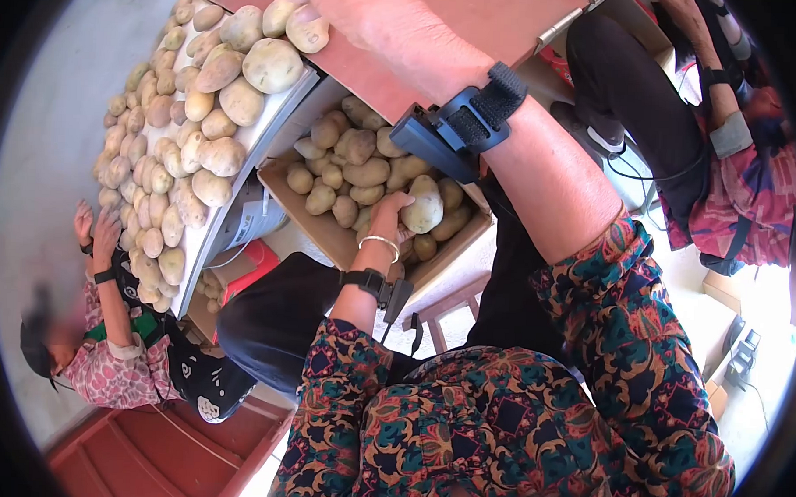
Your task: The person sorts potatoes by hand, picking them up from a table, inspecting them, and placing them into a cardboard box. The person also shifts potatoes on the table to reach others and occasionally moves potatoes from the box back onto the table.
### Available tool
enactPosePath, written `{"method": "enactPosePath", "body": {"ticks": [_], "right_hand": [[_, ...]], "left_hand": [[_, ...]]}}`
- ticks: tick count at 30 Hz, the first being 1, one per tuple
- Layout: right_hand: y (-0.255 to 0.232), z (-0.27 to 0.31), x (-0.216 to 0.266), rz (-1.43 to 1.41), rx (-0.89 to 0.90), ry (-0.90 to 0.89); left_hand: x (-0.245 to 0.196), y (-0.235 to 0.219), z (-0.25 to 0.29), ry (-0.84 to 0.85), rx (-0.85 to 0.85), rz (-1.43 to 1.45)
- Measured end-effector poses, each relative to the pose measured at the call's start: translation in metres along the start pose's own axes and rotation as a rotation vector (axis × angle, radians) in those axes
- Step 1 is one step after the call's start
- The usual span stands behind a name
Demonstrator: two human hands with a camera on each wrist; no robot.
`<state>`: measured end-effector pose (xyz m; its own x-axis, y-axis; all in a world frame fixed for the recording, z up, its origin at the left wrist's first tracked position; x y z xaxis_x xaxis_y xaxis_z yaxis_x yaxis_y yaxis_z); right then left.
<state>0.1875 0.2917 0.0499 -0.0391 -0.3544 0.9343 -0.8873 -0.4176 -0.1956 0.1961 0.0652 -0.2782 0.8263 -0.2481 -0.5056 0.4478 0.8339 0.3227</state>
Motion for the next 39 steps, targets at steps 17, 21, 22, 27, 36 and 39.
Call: {"method": "enactPosePath", "body": {"ticks": [17,21,22,27,36,39], "right_hand": [[0.008,0.012,0.003,-0.044,0.197,0.008],[0.029,0.033,0.016,-0.019,0.494,-0.033],[0.038,0.040,0.019,0.006,0.565,-0.068],[0.070,0.073,0.047,0.269,0.636,-0.382],[0.118,0.094,0.032,0.144,0.647,-0.109],[0.129,0.101,0.041,0.101,0.680,-0.152]], "left_hand": [[-0.214,0.052,0.171,0.577,0.680,0.240],[-0.230,0.046,0.163,0.666,0.634,0.423],[-0.233,0.045,0.163,0.681,0.632,0.441],[-0.245,0.037,0.168,0.836,0.427,0.314],[-0.255,0.009,0.187,1.072,0.073,0.199],[-0.258,0.000,0.192,1.064,0.140,0.277]]}}
Point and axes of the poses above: each hand's wrist, its own z-axis away from the middle knuckle, its own y-axis out of the palm, x = y × z, the point moved 7 cm from there along -z, towards the middle knuckle, and after that the axes turned 10 degrees about z, right-handed, at the moved point
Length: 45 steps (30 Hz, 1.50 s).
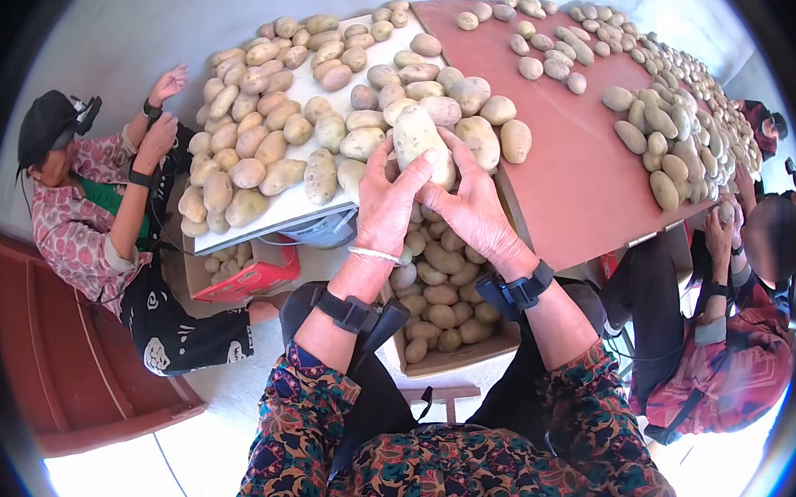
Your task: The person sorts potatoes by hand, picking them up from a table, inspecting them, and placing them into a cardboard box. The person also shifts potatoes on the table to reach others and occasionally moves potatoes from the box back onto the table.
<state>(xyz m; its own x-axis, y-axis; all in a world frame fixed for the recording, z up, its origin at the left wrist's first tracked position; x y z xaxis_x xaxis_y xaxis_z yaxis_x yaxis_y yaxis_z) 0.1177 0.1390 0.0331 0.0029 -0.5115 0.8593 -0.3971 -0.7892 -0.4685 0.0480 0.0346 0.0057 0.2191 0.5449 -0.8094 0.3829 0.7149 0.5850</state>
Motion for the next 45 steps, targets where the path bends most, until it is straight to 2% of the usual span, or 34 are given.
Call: {"method": "enactPosePath", "body": {"ticks": [2,4,5,6,9,11,12,13,15,16,19,20,22,23,25,26,28,29,31,32,34,38,40,45], "right_hand": [[0.008,0.000,0.002,0.028,0.025,-0.016],[0.012,-0.002,-0.002,0.058,-0.015,-0.112],[0.014,-0.002,-0.005,0.070,-0.027,-0.112],[0.016,0.000,-0.005,0.039,-0.037,-0.143],[0.017,0.005,-0.006,-0.050,-0.050,-0.167],[0.018,0.003,0.003,-0.448,0.028,-0.034],[0.009,0.007,0.006,-0.562,0.076,0.100],[0.002,0.002,-0.005,-0.572,0.083,0.140],[-0.014,-0.005,-0.021,-0.817,-0.033,0.188],[-0.030,-0.008,-0.035,-0.799,-0.060,0.169],[-0.084,-0.007,-0.047,-0.855,-0.402,0.184],[-0.098,-0.006,-0.056,-0.852,-0.404,0.185],[-0.129,0.003,-0.084,-0.643,-0.445,0.297],[-0.136,0.004,-0.087,-0.642,-0.447,0.298],[-0.148,0.011,-0.101,-0.672,-0.523,0.429],[-0.153,0.010,-0.105,-0.670,-0.526,0.429],[-0.162,0.007,-0.114,-0.483,-0.510,0.481],[-0.164,0.005,-0.120,-0.484,-0.513,0.483],[-0.159,0.001,-0.134,-0.572,-0.424,0.558],[-0.161,0.000,-0.140,-0.572,-0.428,0.557],[-0.151,-0.006,-0.149,-0.747,-0.298,0.549],[-0.158,-0.008,-0.156,-0.621,-0.275,0.565],[-0.181,-0.004,-0.146,0.160,-0.420,0.559],[-0.178,-0.003,-0.142,0.249,-0.406,0.516]], "left_hand": [[-0.005,-0.007,0.001,0.007,0.003,-0.022],[-0.010,-0.013,0.002,0.013,0.011,-0.041],[-0.015,-0.016,0.004,0.063,-0.010,-0.091],[-0.015,-0.013,0.004,0.105,-0.012,-0.129],[-0.014,-0.015,0.004,0.078,0.003,-0.147],[-0.022,-0.009,0.006,0.093,0.013,-0.135],[-0.025,-0.009,0.007,0.114,0.000,-0.135],[-0.025,-0.011,0.005,0.112,0.007,-0.128],[-0.025,-0.012,0.003,0.130,0.030,-0.098],[-0.031,-0.008,0.005,0.176,-0.002,-0.130],[-0.029,-0.022,-0.003,0.156,-0.074,-0.067],[-0.029,-0.026,-0.004,0.148,-0.127,-0.023],[-0.028,-0.028,-0.006,0.096,-0.156,-0.013],[-0.026,-0.031,-0.006,0.048,-0.185,-0.006],[-0.021,-0.034,-0.009,0.046,-0.160,0.001],[-0.019,-0.033,-0.011,0.049,-0.139,0.006],[-0.016,-0.032,-0.012,0.038,-0.132,0.006],[-0.015,-0.031,-0.013,0.031,-0.126,0.005],[-0.015,-0.029,-0.012,0.026,-0.132,-0.003],[-0.015,-0.029,-0.012,0.024,-0.142,-0.009],[-0.014,-0.030,-0.013,0.017,-0.138,-0.004],[-0.013,-0.031,-0.014,0.010,-0.118,0.006],[-0.012,-0.034,-0.016,0.014,-0.097,0.008],[-0.012,-0.034,-0.018,0.016,-0.078,-0.020]]}}
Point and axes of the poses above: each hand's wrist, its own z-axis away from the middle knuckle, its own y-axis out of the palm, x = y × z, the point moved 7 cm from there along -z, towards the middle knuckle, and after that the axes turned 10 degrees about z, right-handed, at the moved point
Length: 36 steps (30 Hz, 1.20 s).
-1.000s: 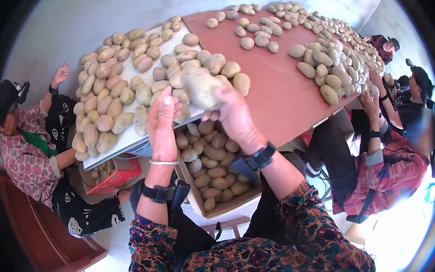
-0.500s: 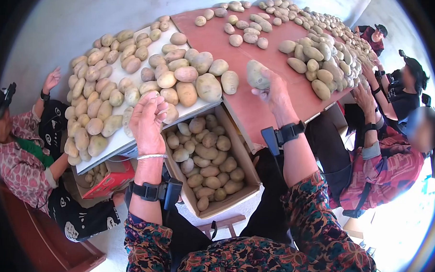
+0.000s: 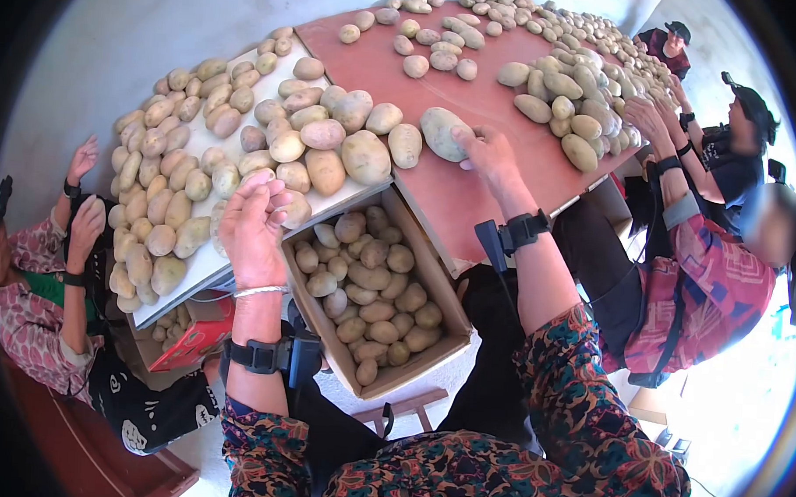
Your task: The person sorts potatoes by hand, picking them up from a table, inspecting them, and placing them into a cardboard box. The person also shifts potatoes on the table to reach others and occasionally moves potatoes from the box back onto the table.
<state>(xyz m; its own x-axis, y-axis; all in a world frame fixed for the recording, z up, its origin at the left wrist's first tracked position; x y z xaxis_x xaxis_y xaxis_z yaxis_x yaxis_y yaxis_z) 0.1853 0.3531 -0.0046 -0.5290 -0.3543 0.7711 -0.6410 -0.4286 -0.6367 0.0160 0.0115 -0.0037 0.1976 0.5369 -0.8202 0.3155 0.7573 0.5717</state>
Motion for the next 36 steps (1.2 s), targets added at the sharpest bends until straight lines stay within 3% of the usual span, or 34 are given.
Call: {"method": "enactPosePath", "body": {"ticks": [4,14,16,17,19,20,22,23,25,26,28,32,34,36], "right_hand": [[0.001,0.002,0.007,0.039,-0.006,-0.077],[0.007,0.003,0.005,-0.033,0.066,-0.015],[-0.007,0.006,0.006,0.081,-0.093,-0.030],[-0.012,0.007,0.005,0.087,-0.084,-0.021],[-0.036,0.019,0.025,0.330,-0.393,-0.281],[-0.032,0.022,0.025,0.339,-0.359,-0.262],[-0.034,0.033,0.035,0.043,-0.400,-0.393],[-0.030,0.043,0.041,0.041,-0.384,-0.378],[-0.009,0.063,0.054,-0.092,-0.180,-0.398],[-0.005,0.069,0.056,-0.099,-0.176,-0.387],[0.002,0.079,0.064,-0.074,-0.127,-0.413],[-0.009,0.090,0.082,-0.066,-0.094,-0.512],[-0.012,0.088,0.077,-0.174,-0.097,-0.468],[-0.011,0.082,0.072,-0.195,-0.186,-0.529]], "left_hand": [[-0.002,0.000,0.000,0.005,-0.009,-0.009],[0.004,0.006,0.002,-0.012,0.072,-0.078],[0.004,0.006,0.000,-0.007,0.076,-0.092],[0.000,0.007,0.000,0.016,0.049,-0.104],[-0.002,0.006,-0.001,0.042,0.035,-0.125],[-0.003,0.005,0.001,0.014,0.012,-0.140],[-0.001,0.022,0.009,-0.036,0.188,-0.312],[0.005,0.018,0.011,-0.051,0.178,-0.324],[0.025,0.031,0.022,-0.127,0.458,-0.588],[0.037,0.034,0.030,-0.178,0.545,-0.719],[0.066,0.026,0.037,-0.074,0.703,-0.968],[0.118,0.007,0.053,-0.198,0.836,-1.205],[0.139,-0.019,0.042,-0.128,0.711,-1.627],[0.171,-0.056,0.024,-0.174,0.718,-1.754]]}}
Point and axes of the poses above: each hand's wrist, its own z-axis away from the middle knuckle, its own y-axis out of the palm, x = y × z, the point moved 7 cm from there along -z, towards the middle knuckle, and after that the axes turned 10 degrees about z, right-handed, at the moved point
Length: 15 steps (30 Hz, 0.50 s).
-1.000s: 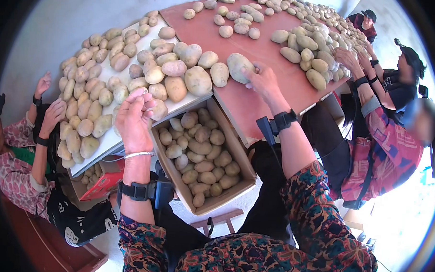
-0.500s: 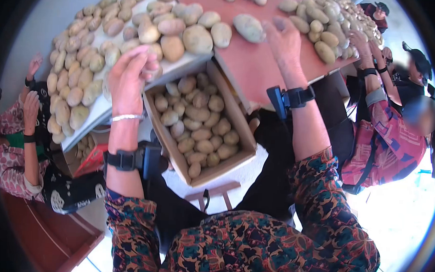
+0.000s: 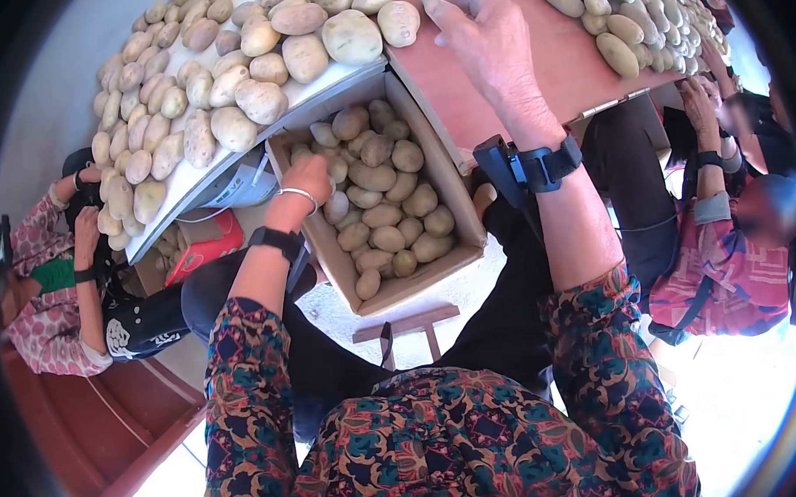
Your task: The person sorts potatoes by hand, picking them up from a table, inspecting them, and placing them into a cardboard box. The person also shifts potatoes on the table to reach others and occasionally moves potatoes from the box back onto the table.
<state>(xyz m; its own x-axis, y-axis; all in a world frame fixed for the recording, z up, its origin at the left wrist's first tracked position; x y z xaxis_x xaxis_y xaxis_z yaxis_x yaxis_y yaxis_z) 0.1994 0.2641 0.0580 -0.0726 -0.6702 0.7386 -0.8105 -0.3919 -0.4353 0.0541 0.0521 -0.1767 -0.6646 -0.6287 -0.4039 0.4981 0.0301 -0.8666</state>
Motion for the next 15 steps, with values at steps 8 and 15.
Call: {"method": "enactPosePath", "body": {"ticks": [8,15], "right_hand": [[-0.006,0.000,0.007,0.053,-0.033,-0.010],[-0.020,-0.002,0.012,0.070,-0.072,0.024]], "left_hand": [[0.033,0.051,-0.011,-0.126,0.091,-0.218],[-0.010,0.010,0.006,-0.094,-0.060,0.403]]}}
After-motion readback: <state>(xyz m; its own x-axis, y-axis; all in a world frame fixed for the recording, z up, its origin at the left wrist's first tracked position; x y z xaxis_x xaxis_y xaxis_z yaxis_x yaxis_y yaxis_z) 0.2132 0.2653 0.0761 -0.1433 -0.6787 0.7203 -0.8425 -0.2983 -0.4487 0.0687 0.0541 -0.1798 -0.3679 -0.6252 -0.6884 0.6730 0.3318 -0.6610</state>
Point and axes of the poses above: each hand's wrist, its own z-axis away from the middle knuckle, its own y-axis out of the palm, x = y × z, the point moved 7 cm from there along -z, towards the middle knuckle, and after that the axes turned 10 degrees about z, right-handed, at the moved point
